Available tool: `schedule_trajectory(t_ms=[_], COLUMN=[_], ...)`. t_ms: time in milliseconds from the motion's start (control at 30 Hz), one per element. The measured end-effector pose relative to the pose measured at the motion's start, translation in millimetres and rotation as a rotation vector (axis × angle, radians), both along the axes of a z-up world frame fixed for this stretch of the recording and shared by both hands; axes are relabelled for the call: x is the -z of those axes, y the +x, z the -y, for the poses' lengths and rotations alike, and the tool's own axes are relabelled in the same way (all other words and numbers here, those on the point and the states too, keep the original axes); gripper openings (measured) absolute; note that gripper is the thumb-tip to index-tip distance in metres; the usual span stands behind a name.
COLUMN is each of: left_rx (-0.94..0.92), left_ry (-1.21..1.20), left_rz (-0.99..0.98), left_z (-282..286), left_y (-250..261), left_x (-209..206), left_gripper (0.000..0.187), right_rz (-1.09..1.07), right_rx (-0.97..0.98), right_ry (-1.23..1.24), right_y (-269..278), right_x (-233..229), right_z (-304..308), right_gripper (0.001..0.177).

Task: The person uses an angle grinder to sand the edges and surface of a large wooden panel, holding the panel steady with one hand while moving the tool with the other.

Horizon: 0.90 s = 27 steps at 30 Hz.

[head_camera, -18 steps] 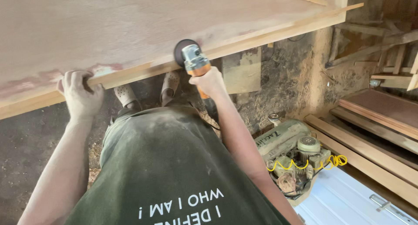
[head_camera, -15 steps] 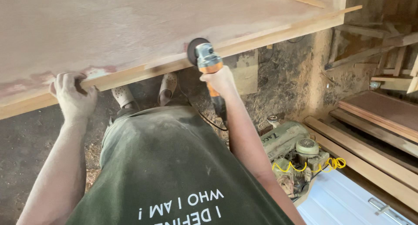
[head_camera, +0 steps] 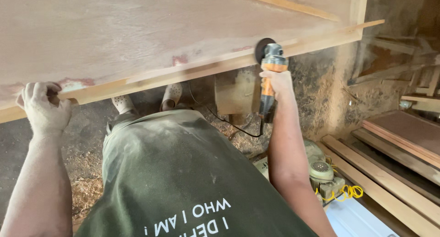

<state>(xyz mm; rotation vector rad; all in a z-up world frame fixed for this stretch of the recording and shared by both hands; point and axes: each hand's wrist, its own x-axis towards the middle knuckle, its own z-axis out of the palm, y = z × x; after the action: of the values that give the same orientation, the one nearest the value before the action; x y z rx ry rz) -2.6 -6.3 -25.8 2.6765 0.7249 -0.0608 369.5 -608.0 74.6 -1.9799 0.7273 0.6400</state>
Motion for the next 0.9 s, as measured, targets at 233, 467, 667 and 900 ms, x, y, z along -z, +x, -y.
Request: schedule_trajectory(t_ms=[233,467,667,900], left_rx=[0.041,0.297,0.600,0.725], left_ry=[-0.016,-0.120,-0.186,-0.216], left_rz=[-0.002,-0.163,0.049,0.004], left_z=[20,138,190,152], left_y=[38,163,203,178], left_x=[-62,-98,-64,-55], left_gripper=[0.021,0.058,0.040,0.058], right_rz=[0.108,0.239,0.199,0.231], right_rx=[0.242,0.305,0.262,0.083], right_ry=[0.113,0.418,0.254,0.298], right_y=[38,-57,-130,-164], right_x=[22,1,-13,-31], right_z=[91,86,12,-82], right_gripper=[0.027,0.023,0.031,0.039])
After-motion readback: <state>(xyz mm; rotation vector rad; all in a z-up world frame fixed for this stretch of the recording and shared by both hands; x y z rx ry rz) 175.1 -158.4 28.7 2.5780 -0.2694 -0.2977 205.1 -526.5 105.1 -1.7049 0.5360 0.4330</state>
